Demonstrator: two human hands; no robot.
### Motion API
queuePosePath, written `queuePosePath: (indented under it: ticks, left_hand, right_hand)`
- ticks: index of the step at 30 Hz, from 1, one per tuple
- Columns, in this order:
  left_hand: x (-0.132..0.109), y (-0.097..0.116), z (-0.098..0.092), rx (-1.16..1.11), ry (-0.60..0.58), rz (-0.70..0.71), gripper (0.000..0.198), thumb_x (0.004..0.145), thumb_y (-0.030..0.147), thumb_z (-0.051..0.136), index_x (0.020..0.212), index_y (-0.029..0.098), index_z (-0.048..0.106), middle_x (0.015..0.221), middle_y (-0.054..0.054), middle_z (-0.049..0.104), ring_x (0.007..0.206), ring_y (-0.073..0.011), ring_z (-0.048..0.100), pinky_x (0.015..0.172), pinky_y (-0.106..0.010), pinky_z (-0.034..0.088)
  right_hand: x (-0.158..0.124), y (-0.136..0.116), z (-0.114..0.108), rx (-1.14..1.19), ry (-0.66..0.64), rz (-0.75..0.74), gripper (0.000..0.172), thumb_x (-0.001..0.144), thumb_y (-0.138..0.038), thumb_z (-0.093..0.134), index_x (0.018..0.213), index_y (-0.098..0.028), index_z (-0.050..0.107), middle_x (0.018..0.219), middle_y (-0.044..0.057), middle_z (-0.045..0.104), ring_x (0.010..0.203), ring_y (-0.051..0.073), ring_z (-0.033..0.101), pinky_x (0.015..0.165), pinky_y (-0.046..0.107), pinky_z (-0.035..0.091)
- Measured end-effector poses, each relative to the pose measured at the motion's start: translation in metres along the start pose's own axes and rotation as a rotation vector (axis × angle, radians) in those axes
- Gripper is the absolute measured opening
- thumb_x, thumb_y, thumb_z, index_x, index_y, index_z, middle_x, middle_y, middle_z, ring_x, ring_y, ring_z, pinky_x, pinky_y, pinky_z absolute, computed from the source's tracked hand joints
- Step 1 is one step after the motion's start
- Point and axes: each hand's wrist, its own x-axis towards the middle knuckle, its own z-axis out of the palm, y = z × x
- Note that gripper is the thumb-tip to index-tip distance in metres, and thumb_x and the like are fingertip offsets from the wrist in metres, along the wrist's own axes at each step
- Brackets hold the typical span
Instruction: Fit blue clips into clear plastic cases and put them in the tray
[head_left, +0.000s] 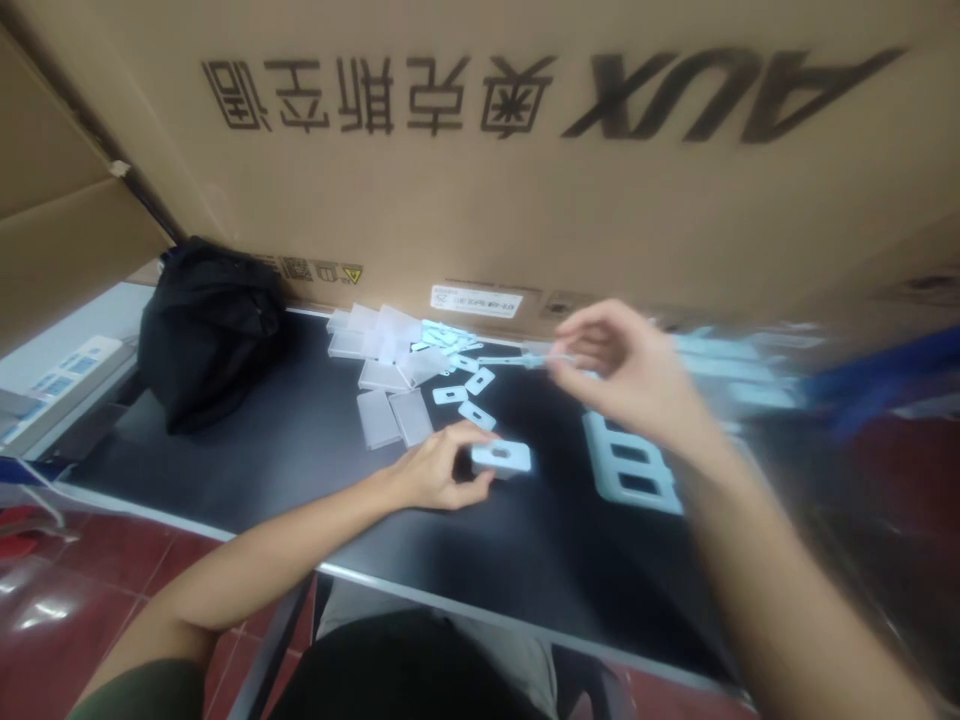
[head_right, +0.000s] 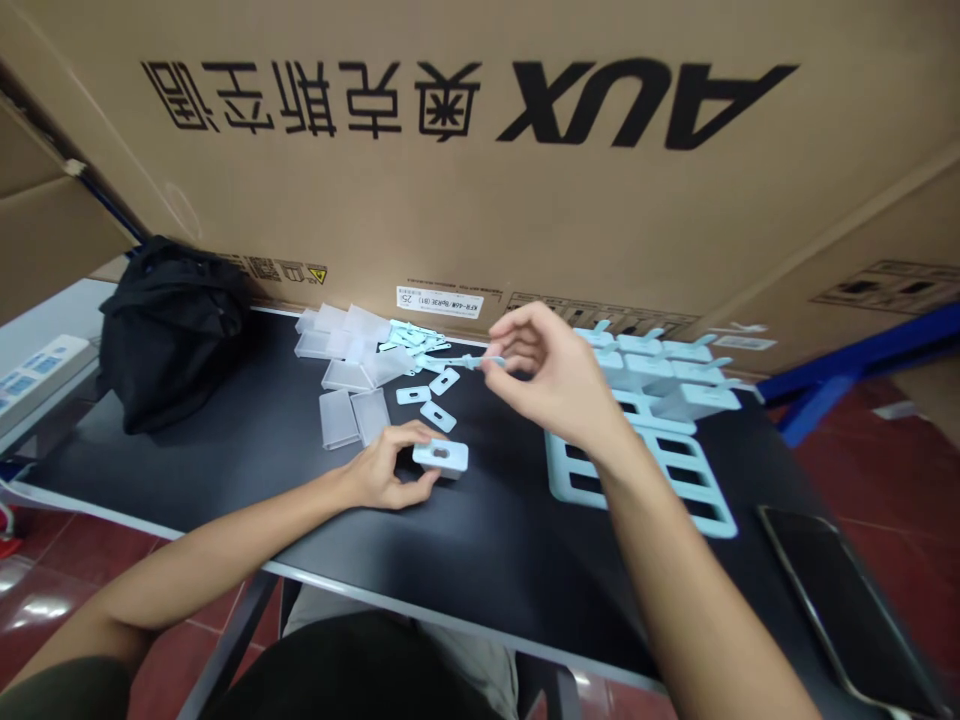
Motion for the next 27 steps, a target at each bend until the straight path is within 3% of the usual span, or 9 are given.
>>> queuePosePath:
  ticks: [3,7,14,21,27]
  left_hand:
    - [-0.003,-0.001,0.001,-0.035,0.014,-0.059,0.068,0.084,0.012,0.074,0.139,0.022,0.036,0.120,-0.015,0.070,0.109,-0.0252,0.072,0.090,-0.042,0.062]
    - [-0.005,-0.003,0.001,-0.071,0.011,-0.096,0.067,0.084,0.012,0.074,0.139,0.022,0.036,0.122,-0.015,0.068,0.106,-0.0233,0.072,0.088,-0.039,0.062]
    - [0.001,0.006,-0.004,-0.013,-0.022,-0.173,0.054,0.084,0.016,0.074,0.132,0.019,0.050,0.117,-0.012,0.069,0.104,-0.0236,0.072,0.090,-0.038,0.061]
    - [0.011,0.014,-0.008,0.057,-0.017,-0.121,0.044,0.086,0.017,0.071,0.128,0.017,0.058,0.110,-0.011,0.071,0.099,-0.0226,0.070,0.088,-0.037,0.059]
    - [0.011,0.013,-0.007,0.070,-0.041,-0.102,0.041,0.088,0.019,0.069,0.128,0.017,0.060,0.111,-0.011,0.071,0.100,-0.0224,0.068,0.089,-0.038,0.059]
  right_hand:
    - [-0.019,-0.022,-0.020,0.004,-0.079,-0.060,0.027,0.079,-0.027,0.076,0.097,-0.027,0.056,0.085,0.000,0.070,0.077,0.015,0.070,0.072,0.028,0.062]
    - [-0.032,-0.035,-0.030,-0.074,-0.230,-0.114,0.022,0.084,-0.026,0.071,0.101,-0.028,0.058,0.083,0.001,0.069,0.075,0.017,0.070,0.067,0.030,0.062]
    - [-0.033,-0.039,-0.029,-0.215,-0.388,-0.176,0.014,0.084,-0.027,0.070,0.095,-0.028,0.061,0.084,0.003,0.071,0.071,0.019,0.068,0.062,0.033,0.057]
    - [-0.034,-0.046,-0.037,-0.297,-0.468,-0.192,0.007,0.083,-0.026,0.071,0.082,-0.028,0.064,0.074,0.000,0.069,0.061,0.017,0.063,0.055,0.030,0.050]
    - [-0.036,-0.048,-0.023,-0.295,-0.505,-0.199,0.007,0.085,-0.021,0.066,0.082,-0.027,0.063,0.072,-0.002,0.068,0.059,0.014,0.062,0.056,0.027,0.048]
